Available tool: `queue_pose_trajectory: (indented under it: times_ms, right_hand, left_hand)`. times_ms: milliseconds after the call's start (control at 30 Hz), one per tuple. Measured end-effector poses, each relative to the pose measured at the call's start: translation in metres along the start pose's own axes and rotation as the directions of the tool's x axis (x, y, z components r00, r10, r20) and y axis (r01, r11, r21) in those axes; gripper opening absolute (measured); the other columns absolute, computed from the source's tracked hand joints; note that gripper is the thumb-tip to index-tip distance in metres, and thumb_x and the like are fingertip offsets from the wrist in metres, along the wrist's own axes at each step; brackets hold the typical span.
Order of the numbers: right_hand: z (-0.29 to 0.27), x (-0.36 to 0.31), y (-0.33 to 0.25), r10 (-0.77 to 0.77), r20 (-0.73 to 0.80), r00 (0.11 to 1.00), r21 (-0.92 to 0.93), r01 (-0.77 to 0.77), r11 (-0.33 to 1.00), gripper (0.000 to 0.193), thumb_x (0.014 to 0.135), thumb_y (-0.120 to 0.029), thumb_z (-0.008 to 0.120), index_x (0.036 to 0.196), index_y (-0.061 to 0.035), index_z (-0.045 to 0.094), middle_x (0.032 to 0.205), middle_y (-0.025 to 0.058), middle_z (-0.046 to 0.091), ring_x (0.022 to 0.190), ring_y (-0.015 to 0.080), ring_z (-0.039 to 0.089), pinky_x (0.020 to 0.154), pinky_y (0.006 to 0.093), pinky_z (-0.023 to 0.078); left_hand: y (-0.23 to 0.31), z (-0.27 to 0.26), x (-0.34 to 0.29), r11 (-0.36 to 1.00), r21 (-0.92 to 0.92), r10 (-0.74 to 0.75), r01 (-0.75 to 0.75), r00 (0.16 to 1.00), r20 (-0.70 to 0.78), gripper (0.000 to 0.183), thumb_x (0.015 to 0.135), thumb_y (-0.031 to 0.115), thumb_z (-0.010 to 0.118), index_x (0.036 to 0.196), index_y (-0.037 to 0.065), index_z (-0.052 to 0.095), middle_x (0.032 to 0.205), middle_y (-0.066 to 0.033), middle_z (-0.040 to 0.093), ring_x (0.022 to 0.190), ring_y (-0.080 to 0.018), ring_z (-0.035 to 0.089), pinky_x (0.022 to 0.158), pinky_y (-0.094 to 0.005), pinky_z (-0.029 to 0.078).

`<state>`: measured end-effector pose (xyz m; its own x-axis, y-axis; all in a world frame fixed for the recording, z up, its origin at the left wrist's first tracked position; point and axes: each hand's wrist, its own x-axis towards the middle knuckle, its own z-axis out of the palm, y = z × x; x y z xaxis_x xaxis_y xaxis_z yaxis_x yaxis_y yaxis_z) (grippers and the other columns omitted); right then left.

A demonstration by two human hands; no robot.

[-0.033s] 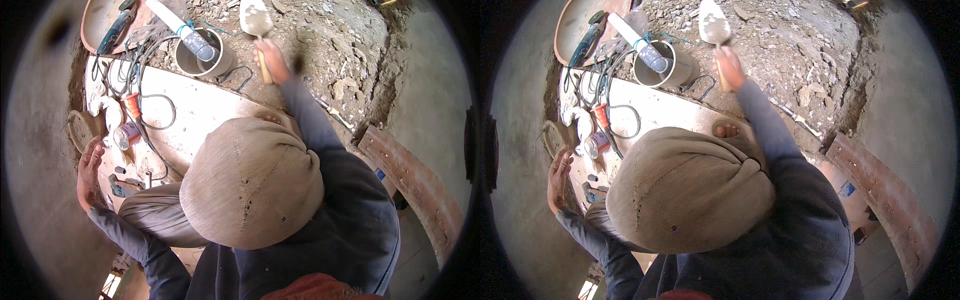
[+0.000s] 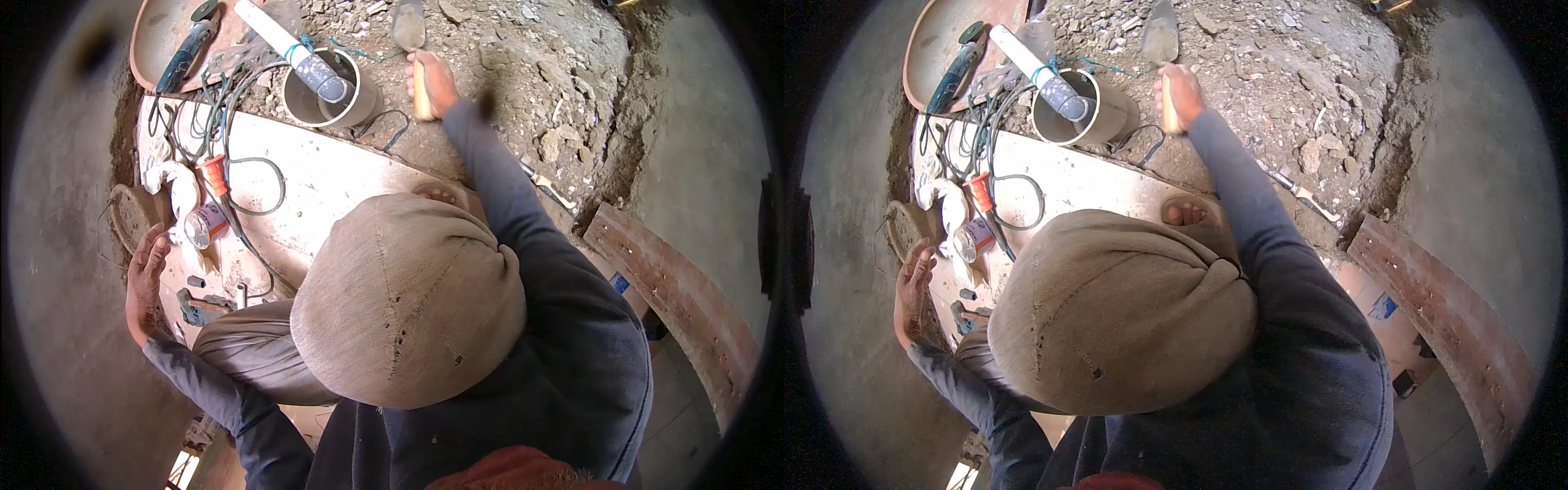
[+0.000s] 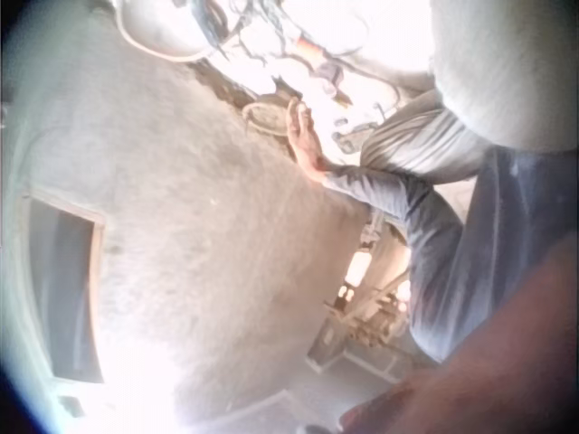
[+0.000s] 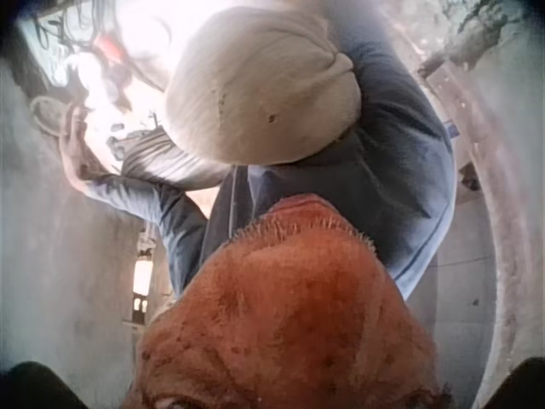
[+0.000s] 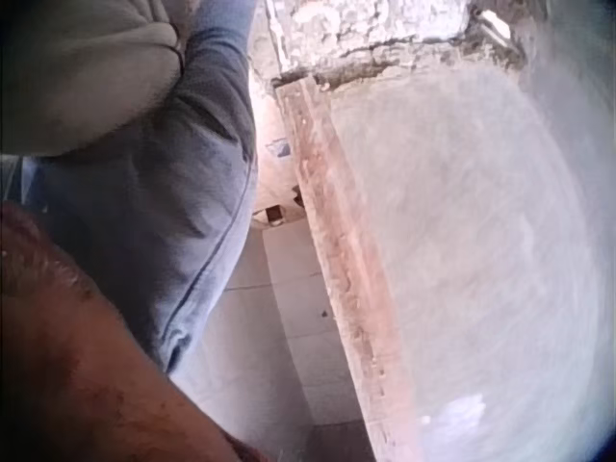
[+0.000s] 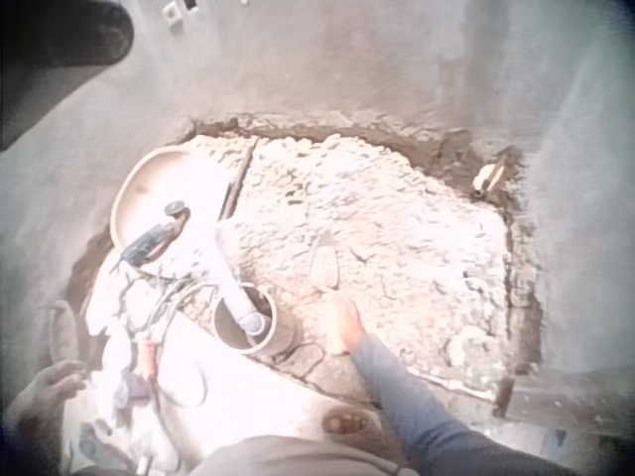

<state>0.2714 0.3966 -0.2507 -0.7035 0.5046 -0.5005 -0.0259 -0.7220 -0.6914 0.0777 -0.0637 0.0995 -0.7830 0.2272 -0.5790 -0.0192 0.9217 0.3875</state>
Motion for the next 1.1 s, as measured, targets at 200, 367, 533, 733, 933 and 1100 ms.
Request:
queue_pose_trajectory:
  times_ms: [200, 367, 533, 733, 933, 1100]
  right_hand:
    - [-0.070, 0.008, 0.025, 0.106, -0.154, 0.982, 0.083, -0.094, 0.992, 0.034, 0.102, -0.043, 0.058, 0.098, -0.0097, 0.053, 0.075, 0.0037, 0.056, 0.056, 0.0157, 0.053, 0.048, 0.0341, 0.049]
    - [-0.099, -0.072, 0.007, -0.007, -0.357, 0.934, 0.142, 0.062, 0.988, 0.037, 0.102, -0.048, 0.054, 0.093, -0.0118, 0.052, 0.072, 0.0011, 0.051, 0.055, 0.0147, 0.049, 0.048, 0.0344, 0.046]
    - [-0.168, -0.117, -0.017, -0.029, -0.618, 0.786, 0.207, 0.197, 0.958, 0.037, 0.104, -0.048, 0.050, 0.096, -0.0121, 0.051, 0.071, -0.0003, 0.048, 0.056, 0.0140, 0.047, 0.048, 0.0343, 0.045]
    - [-0.065, -0.126, -0.022, -0.127, -0.405, 0.906, -0.014, 0.132, 0.991, 0.026, 0.103, -0.032, 0.061, 0.110, -0.0081, 0.052, 0.074, 0.0009, 0.053, 0.054, 0.0123, 0.051, 0.043, 0.0288, 0.047]
    - [-0.025, -0.032, 0.031, 0.223, 0.079, 0.972, -0.248, -0.198, 0.948, 0.027, 0.102, -0.032, 0.064, 0.102, -0.0065, 0.057, 0.072, 0.0014, 0.055, 0.054, 0.0123, 0.053, 0.044, 0.0281, 0.048]
    - [-0.089, -0.061, 0.038, 0.099, -0.237, 0.966, -0.044, -0.113, 0.993, 0.029, 0.104, -0.036, 0.058, 0.095, -0.0083, 0.055, 0.072, 0.0017, 0.054, 0.054, 0.0137, 0.053, 0.044, 0.0303, 0.049]
  left_hand:
    - [0.009, -0.010, -0.007, 1.000, 0.025, 0.000, 0.000, 1.000, -0.007, 0.074, 0.100, 0.057, 0.059, 0.151, 0.004, 0.049, 0.143, -0.0146, 0.060, 0.134, -0.0287, 0.054, 0.114, -0.0409, 0.037]
    - [-0.010, -0.016, -0.008, 0.998, 0.033, -0.058, 0.058, 0.998, -0.005, 0.072, 0.101, 0.057, 0.058, 0.151, 0.005, 0.050, 0.143, -0.0160, 0.060, 0.132, -0.0291, 0.055, 0.113, -0.0412, 0.038]
    - [-0.029, -0.018, -0.006, 0.999, 0.010, -0.052, 0.052, 0.999, -0.016, 0.070, 0.102, 0.056, 0.057, 0.152, 0.007, 0.050, 0.143, -0.0170, 0.059, 0.132, -0.0298, 0.055, 0.113, -0.0422, 0.039]
    - [-0.021, -0.022, -0.017, 0.995, 0.032, -0.090, 0.091, 0.995, -0.031, 0.069, 0.102, 0.056, 0.057, 0.152, 0.008, 0.050, 0.146, -0.0176, 0.058, 0.135, -0.0319, 0.054, 0.116, -0.0431, 0.038]
    - [-0.004, -0.017, -0.012, 0.999, 0.007, -0.049, 0.050, 0.998, -0.040, 0.070, 0.101, 0.057, 0.057, 0.151, 0.009, 0.050, 0.147, -0.0167, 0.057, 0.135, -0.0311, 0.054, 0.117, -0.0424, 0.037]
    - [-0.011, -0.018, -0.026, 0.997, -0.044, -0.067, 0.065, 0.997, -0.042, 0.070, 0.102, 0.057, 0.056, 0.152, 0.008, 0.050, 0.146, -0.0167, 0.057, 0.134, -0.0306, 0.055, 0.115, -0.0429, 0.037]
